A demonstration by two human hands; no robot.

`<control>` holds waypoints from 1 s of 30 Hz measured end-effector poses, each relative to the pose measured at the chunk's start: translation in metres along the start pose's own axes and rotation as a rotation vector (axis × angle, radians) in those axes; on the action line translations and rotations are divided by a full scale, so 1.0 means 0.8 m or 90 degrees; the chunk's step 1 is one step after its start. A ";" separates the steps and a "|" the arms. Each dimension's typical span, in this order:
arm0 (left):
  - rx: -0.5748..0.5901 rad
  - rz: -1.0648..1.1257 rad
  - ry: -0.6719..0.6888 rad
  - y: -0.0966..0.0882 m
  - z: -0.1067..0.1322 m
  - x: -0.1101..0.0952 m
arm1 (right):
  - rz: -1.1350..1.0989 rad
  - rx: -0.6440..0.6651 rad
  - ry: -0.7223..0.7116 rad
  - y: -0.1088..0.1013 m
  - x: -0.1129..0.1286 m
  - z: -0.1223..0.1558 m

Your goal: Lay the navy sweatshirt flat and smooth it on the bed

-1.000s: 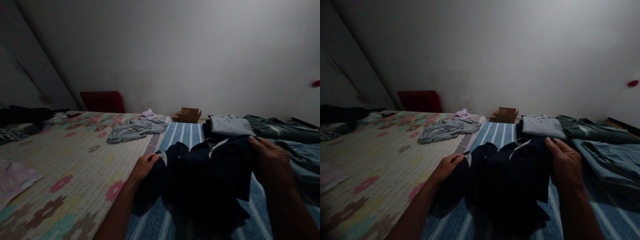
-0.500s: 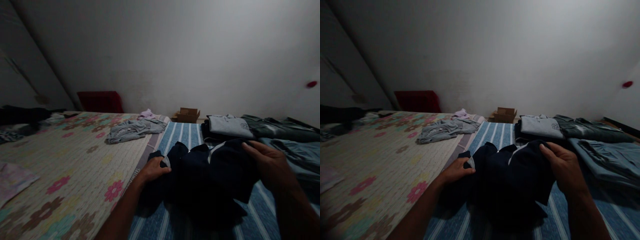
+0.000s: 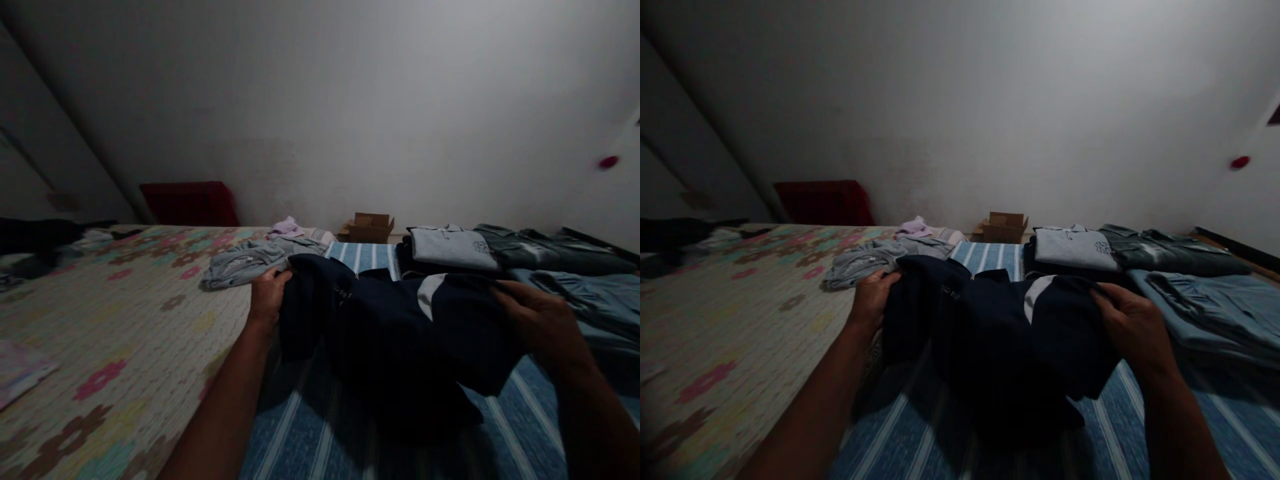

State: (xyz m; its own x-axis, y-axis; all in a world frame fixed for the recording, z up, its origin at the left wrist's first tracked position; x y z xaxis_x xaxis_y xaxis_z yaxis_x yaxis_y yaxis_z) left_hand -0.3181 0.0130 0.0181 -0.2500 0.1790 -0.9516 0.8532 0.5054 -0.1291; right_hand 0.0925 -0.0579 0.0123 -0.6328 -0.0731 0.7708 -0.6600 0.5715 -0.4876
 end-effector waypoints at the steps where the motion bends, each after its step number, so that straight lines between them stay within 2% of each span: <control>1: -0.007 0.011 0.007 0.005 -0.009 -0.005 | 0.023 -0.026 -0.003 0.000 -0.001 -0.003; 4: -0.043 0.036 0.036 0.025 -0.037 -0.018 | 0.064 -0.111 -0.001 0.002 -0.004 -0.020; 6: -0.037 0.032 0.076 0.044 -0.052 -0.022 | 0.079 -0.155 0.006 0.007 -0.009 -0.035; 10: 0.025 -0.135 0.159 0.074 -0.055 -0.008 | 0.130 -0.184 0.032 0.029 -0.037 -0.060; 13: 0.044 -0.226 0.148 0.077 -0.029 0.020 | 0.153 -0.153 0.051 0.049 -0.065 -0.060; 17: 0.164 -0.308 0.133 0.069 0.022 0.053 | 0.242 -0.102 0.046 0.062 -0.078 -0.038; 19: 0.238 -0.330 0.122 0.064 0.045 0.062 | 0.284 -0.137 -0.036 0.064 -0.066 -0.019; 21: 0.313 -0.343 0.101 0.060 0.062 0.069 | 0.261 -0.147 -0.150 0.067 -0.044 0.004; 23: 0.389 -0.348 0.068 0.057 0.074 0.075 | 0.159 -0.013 -0.232 0.076 -0.022 0.029; 25: 0.449 -0.355 0.026 0.054 0.079 0.083 | 0.081 0.260 -0.251 0.091 -0.004 0.055; 26: 0.462 -0.361 0.007 0.053 0.080 0.087 | 0.082 0.356 -0.254 0.098 0.002 0.067; 28: 0.448 -0.376 -0.021 0.051 0.078 0.097 | 0.138 0.464 -0.241 0.112 0.011 0.090; 30: 0.392 -0.384 -0.039 0.052 0.072 0.105 | 0.220 0.494 -0.237 0.126 0.014 0.106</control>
State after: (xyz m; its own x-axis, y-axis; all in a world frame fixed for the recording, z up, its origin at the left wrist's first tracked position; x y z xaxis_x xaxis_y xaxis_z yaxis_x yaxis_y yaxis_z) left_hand -0.2771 0.0004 -0.0832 -0.7304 -0.0279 -0.6825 0.6829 -0.0521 -0.7287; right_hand -0.0154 -0.0708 -0.0631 -0.8457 -0.3350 0.4154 -0.4113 -0.0868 -0.9074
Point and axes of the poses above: each hand's wrist, its own z-axis away from the middle knuckle, its own y-axis out of the palm, x = y × z, the point moved 1 cm from there along -z, towards the middle knuckle, and after that the axes turned 2 degrees about z, right-handed, at the moved point
